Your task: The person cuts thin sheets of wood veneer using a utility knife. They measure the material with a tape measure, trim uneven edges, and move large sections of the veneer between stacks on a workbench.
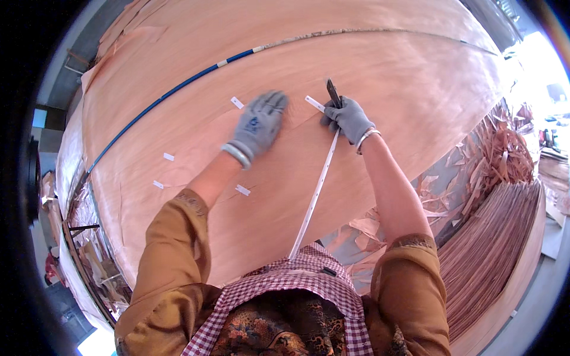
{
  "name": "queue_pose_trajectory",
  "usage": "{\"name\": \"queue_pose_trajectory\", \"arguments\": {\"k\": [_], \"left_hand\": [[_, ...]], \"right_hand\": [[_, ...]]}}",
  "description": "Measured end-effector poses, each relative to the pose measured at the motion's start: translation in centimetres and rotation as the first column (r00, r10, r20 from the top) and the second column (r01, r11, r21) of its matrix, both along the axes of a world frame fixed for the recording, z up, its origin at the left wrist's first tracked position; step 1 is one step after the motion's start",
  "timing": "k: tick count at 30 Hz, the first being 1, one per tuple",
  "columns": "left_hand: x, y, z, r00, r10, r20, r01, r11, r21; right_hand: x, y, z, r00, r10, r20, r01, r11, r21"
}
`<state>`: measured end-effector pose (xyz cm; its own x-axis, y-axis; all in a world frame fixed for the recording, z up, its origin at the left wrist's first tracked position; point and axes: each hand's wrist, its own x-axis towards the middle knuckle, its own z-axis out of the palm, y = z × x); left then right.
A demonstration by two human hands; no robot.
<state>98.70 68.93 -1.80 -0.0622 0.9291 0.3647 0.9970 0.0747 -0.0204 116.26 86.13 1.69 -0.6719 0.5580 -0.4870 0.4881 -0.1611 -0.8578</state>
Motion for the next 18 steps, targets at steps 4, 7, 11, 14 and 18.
{"name": "queue_pose_trajectory", "arguments": {"k": [4,7,11,14,18], "left_hand": [[3.9,3.8,0.2,0.974,-0.143,0.174,0.14,0.99,0.03],[4.4,3.8,0.2,0.963,-0.104,0.247,0.131,0.987,-0.095],[4.6,4.2,0.7,0.976,-0.09,0.198,0.126,0.977,-0.174],[4.7,4.2,0.2,0.966,-0.059,0.253,0.101,0.983,-0.154],[1.1,2.1,0.1,0.702,-0.199,0.684,0.227,0.973,0.051]], "right_hand": [[-0.4,-0.6,-0.4,0.995,-0.103,0.002,0.103,0.994,0.028],[1.2,-0.8,-0.7,0.998,-0.056,0.035,0.053,0.996,0.069],[3.9,-1.9,-0.1,0.993,-0.12,-0.022,0.119,0.992,-0.03],[4.1,-4.5,2.3,0.997,0.019,-0.071,-0.025,0.997,-0.08],[2.5,-7.1,3.1,0.985,0.121,-0.12,-0.141,0.974,-0.177]]}}
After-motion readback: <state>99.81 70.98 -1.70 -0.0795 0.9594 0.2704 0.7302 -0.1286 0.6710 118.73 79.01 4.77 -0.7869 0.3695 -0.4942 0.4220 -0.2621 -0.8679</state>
